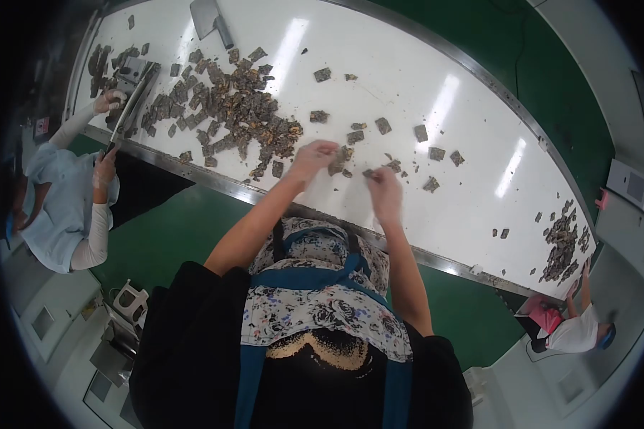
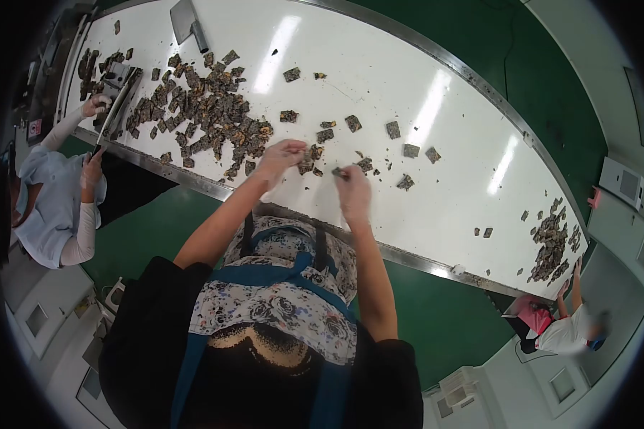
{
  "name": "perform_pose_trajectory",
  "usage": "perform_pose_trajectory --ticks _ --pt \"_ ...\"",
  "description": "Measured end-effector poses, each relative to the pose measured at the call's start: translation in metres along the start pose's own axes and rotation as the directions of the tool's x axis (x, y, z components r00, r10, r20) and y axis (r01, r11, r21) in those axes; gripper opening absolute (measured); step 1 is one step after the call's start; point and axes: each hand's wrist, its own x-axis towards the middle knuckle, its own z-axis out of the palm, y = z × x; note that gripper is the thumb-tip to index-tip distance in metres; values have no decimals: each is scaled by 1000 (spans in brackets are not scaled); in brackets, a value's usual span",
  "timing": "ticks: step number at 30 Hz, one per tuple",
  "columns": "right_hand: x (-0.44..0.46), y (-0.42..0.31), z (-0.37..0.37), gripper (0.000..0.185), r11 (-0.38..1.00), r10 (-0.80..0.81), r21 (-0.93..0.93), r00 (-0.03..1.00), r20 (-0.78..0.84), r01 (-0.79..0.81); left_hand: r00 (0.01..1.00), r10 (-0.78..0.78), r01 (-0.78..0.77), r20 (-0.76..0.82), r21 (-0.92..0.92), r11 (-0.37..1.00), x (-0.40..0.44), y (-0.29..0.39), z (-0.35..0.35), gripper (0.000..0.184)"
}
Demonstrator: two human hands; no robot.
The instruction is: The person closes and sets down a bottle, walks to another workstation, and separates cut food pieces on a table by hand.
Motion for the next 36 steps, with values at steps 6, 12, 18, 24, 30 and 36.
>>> perform_pose_trajectory --ticks 6,12,18,24,30,36 --pt "-37 55 -80 36 820 538 412 780 -319 -397 937 334 -348 106 387 854 -5 31 77 50" --pt "-42 74 -75 49 937 223 -233 960 -171 -260 764 360 -554 535 831 -58 -11 26 57 64" --pt "10 11 -8 51 911 -127 -403 989 -72 88 724 376 -604 579 794 -61 -28 9 -13 62" --pt "23 -36 42 34 994 -113 32 957 268 108 622 750 -528 224 828 191 -44 38 -48 35" --pt "46 -54 40 35 959 -184 -157 938 294 238 626 748 -39 -221 949 313 -21 63 -56 38" --pt "100 -82 51 33 857 -380 -254 882 279 449 714 693 -325 101 924 200 -25 32 -66 47"
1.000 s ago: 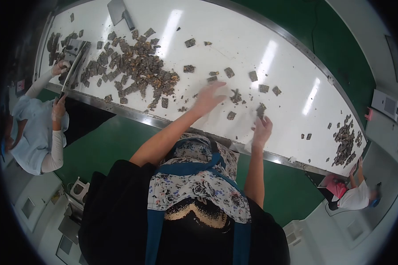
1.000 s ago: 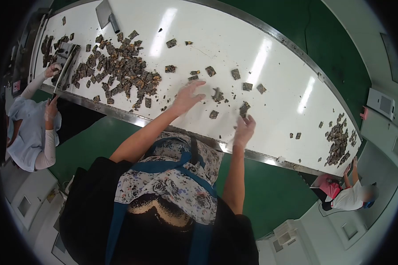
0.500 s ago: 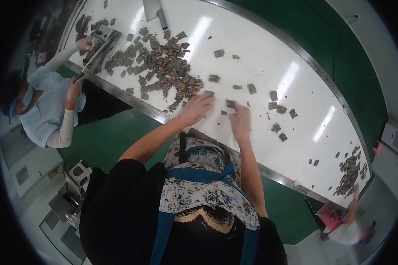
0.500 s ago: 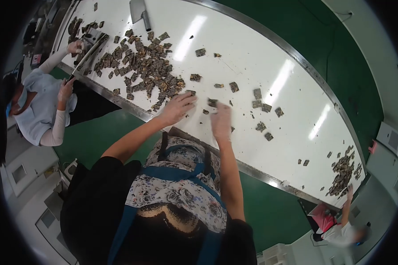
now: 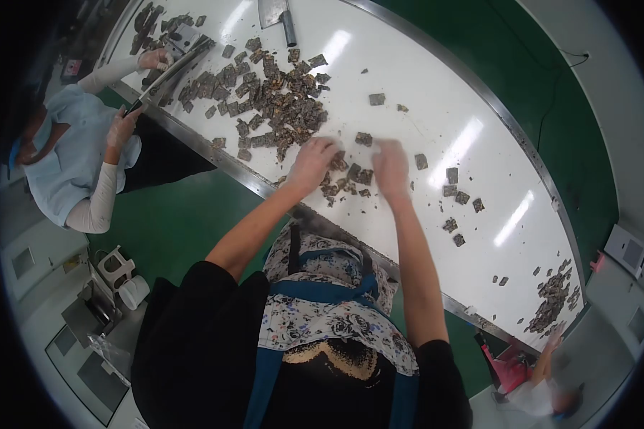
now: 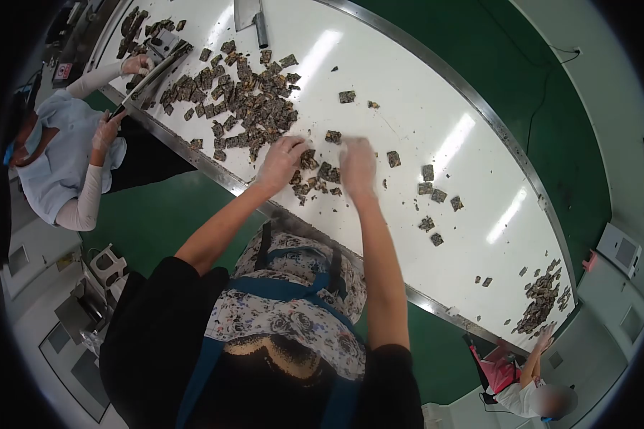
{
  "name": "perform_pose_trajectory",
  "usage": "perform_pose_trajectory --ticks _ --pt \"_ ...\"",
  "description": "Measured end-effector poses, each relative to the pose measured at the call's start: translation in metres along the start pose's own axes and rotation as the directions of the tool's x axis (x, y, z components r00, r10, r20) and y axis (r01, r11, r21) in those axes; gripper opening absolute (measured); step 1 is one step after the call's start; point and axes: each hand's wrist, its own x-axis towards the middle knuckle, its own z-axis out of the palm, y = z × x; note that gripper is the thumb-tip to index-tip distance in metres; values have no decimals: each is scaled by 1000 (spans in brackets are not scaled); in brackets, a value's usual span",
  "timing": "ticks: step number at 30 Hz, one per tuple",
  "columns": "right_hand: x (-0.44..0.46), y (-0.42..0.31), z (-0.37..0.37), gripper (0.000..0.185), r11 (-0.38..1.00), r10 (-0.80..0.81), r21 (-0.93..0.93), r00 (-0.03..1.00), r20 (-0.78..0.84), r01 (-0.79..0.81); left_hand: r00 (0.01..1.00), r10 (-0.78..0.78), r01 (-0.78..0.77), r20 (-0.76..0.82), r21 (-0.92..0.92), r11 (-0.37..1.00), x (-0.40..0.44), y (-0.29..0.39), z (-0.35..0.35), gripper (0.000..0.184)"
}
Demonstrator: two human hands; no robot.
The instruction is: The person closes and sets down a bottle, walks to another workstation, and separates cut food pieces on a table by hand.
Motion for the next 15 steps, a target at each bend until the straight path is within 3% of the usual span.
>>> perform_pose_trajectory --ticks 4,6,7,9,11,13,15 --pt "66 17 3 38 943 -235 -269 964 -128 194 933 -338 290 -128 -292 911 4 -5 -5 36" --pt "82 4 -1 38 939 -243 -283 960 -141 197 854 -519 415 -42 -547 727 10 -17 -9 32" --pt "86 0 -1 35 943 -252 -254 959 -128 214 790 -602 519 118 -650 554 12 -20 -17 30" --pt "87 -11 13 32 955 -264 -166 959 -103 245 702 -638 544 318 -817 191 8 -40 -16 26" --pt "72 -30 23 27 983 -176 -38 984 21 177 677 -622 565 392 -819 99 4 -51 -15 26" --pt "48 -40 28 28 982 -166 95 986 0 165 641 -612 512 463 -852 -108 7 -39 -16 30" --pt "32 -41 42 29 978 -109 185 994 29 102 642 -601 493 475 -857 -151 7 -27 -21 32"
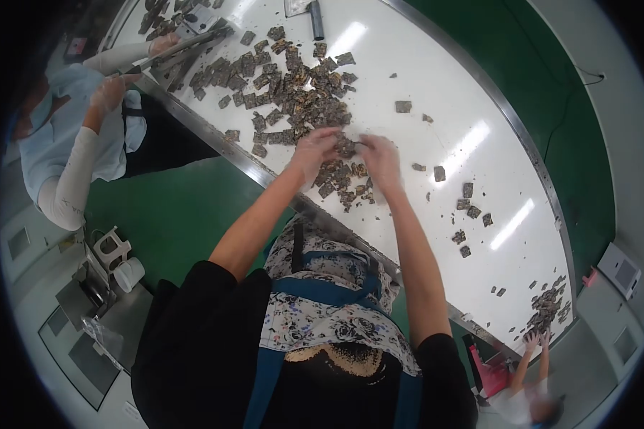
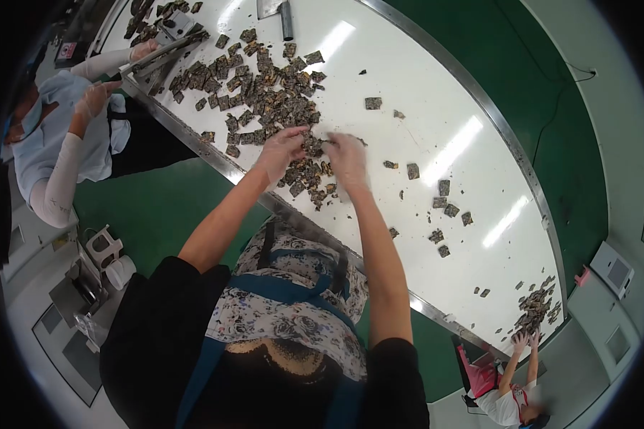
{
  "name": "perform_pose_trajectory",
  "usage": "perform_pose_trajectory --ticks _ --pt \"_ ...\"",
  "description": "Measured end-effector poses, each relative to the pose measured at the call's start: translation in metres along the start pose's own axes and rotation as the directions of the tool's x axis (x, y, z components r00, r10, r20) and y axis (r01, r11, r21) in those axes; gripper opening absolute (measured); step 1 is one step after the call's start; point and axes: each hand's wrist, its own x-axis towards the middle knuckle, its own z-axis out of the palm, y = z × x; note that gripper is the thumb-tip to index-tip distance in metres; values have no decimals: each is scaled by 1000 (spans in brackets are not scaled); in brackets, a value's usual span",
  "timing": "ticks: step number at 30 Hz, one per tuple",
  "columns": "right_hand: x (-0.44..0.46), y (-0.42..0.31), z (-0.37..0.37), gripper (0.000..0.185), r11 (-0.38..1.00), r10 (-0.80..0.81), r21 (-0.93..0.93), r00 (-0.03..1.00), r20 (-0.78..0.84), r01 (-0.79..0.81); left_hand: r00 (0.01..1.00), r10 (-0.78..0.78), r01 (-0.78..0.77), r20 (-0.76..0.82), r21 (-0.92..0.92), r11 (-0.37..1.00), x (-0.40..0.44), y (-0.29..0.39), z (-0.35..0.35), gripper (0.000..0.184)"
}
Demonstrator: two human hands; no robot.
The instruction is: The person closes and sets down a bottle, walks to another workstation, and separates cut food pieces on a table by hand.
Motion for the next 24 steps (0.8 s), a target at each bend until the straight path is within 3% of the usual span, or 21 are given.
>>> perform_pose_trajectory --ticks 2,3,6,7,11,13,14,16,19,23,24 --pt "-13 -8 4 30 855 250 449 964 84 -261 998 -50 52 43 -40 998 -7 1 9 30" --pt "-18 -11 4 27 788 336 499 931 143 -361 989 -87 100 120 -113 989 -10 2 12 31" --pt "-24 -7 3 26 705 474 512 863 174 -491 971 -178 188 162 -46 981 -12 3 21 31" --pt "-27 -8 2 25 740 441 522 892 101 -424 969 -191 187 154 44 981 -8 2 21 33" --pt "-39 -10 -4 22 857 338 422 940 -31 -295 971 -203 193 122 91 977 0 -6 27 31" --pt "-40 -8 -4 20 443 573 743 796 196 -502 975 -147 152 167 -14 988 -3 -7 33 28" --pt "-41 -5 -6 20 443 577 743 794 193 -503 974 -150 155 170 -13 988 -3 -9 34 28" --pt "-43 2 -11 19 105 620 836 692 369 -539 955 -136 169 264 -104 980 -4 -10 36 25" --pt "-52 10 -18 23 8 604 837 669 433 -548 953 -94 111 288 -43 993 -9 -15 43 25" --pt "-61 14 -18 22 9 629 831 649 428 -557 938 -74 108 339 -83 991 -14 -20 48 25" --pt "-61 16 -18 21 156 681 802 651 335 -576 949 -95 132 299 -104 986 -15 -20 49 26"
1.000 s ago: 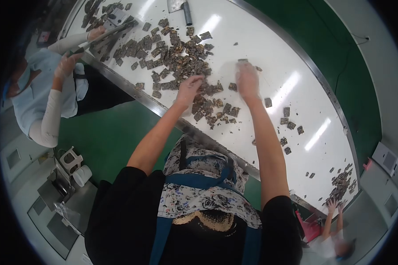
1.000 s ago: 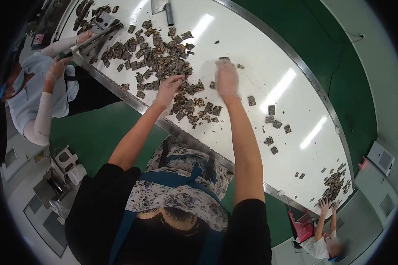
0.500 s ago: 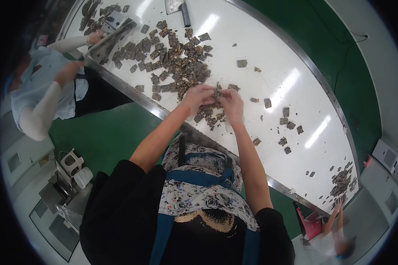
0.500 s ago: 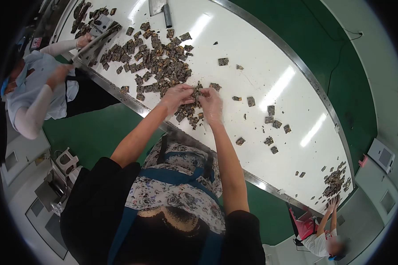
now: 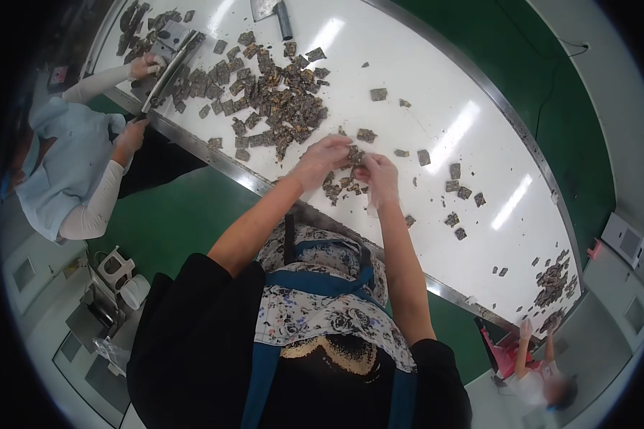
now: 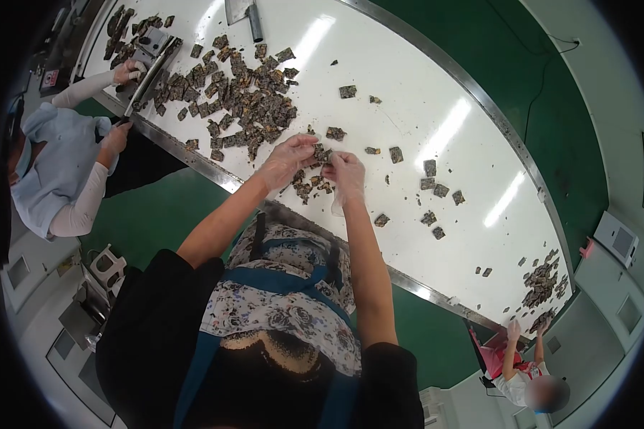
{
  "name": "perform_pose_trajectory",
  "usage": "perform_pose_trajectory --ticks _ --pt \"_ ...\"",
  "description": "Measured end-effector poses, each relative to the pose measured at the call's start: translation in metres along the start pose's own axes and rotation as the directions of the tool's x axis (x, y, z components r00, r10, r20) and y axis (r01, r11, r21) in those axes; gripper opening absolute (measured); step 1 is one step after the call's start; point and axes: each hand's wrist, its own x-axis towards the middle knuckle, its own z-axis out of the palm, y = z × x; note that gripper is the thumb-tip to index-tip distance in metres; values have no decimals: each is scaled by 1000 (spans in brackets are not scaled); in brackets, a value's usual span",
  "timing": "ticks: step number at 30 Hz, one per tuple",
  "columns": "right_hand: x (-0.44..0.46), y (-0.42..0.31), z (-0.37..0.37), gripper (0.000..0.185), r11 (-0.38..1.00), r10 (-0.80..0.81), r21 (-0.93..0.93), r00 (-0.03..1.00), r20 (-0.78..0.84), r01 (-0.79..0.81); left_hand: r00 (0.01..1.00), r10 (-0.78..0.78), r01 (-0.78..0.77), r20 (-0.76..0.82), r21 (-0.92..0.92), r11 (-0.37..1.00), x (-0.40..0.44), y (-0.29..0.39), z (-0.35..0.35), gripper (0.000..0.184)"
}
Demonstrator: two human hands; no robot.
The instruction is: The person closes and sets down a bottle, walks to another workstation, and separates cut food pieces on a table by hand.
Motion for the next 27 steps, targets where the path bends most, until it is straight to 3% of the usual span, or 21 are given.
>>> perform_pose_trajectory --ticks 1,2,4,5,6,7,9,10,11,12,15,17,18,19,21,22,23,24,26,27 --pt "-1 -1 1 20 989 -78 -134 994 -71 68 999 -16 15 -44 -27 1000 -1 0 2 27" --pt "-5 -1 -2 20 989 -73 -135 995 -72 62 999 -20 18 -47 -30 999 0 -2 2 27" --pt "-18 -6 -10 25 885 -206 -437 976 -63 159 988 -69 33 -140 -247 969 3 -1 3 28" --pt "-26 -12 -11 25 885 -208 -438 976 -62 160 988 -68 31 -139 -247 968 5 -2 3 28" --pt "-35 -17 -13 27 412 -632 -815 772 66 407 987 -72 46 -143 -174 984 6 -4 2 28" --pt "-40 -19 -14 29 -232 -807 -905 449 384 357 986 -78 64 -148 -101 993 4 -4 4 28" --pt "-36 -15 -15 30 -170 -813 -901 460 357 399 992 -57 56 -114 -13 998 1 -11 15 28" --pt "-35 -11 -14 29 367 -661 -800 738 134 474 996 -39 45 -81 77 996 -6 -13 24 28" --pt "-31 -6 -13 28 803 -343 -505 938 42 316 998 -41 45 -39 110 993 -15 -15 34 23" --pt "-21 5 -26 28 882 -222 -405 971 95 241 999 -44 46 -15 118 992 -20 -23 40 24" --pt "-40 7 -46 27 875 -193 -454 981 -6 169 997 -70 76 -40 178 981 -27 -51 31 29" --pt "-60 1 -77 26 916 -197 -372 976 -89 151 973 200 -87 -119 608 789 -51 -41 32 33" --pt "-73 -6 -91 25 924 -205 -358 965 -166 135 905 424 -230 -32 802 552 -55 -42 14 33" --pt "-86 -10 -107 26 945 -183 -314 944 -276 92 873 483 -207 -70 843 497 -61 -35 -1 32" --pt "-95 4 -154 26 968 -250 -114 848 -468 223 815 562 -90 -138 929 358 -68 -19 -29 30" --pt "-98 11 -177 27 962 -181 79 826 -533 262 791 587 5 -171 962 273 -66 -12 -41 29" --pt "-102 19 -199 29 915 -99 265 805 -584 304 734 677 -27 -47 995 98 -63 -8 -48 31" --pt "-102 33 -215 31 885 -6 370 801 -599 284 734 678 -27 -47 995 98 -60 -4 -48 31" --pt "-108 49 -219 34 946 67 302 841 -538 118 787 613 -52 67 998 -42 -52 2 -42 31" --pt "-111 55 -212 35 983 23 167 852 -522 76 786 614 -54 67 998 -39 -47 3 -42 31"
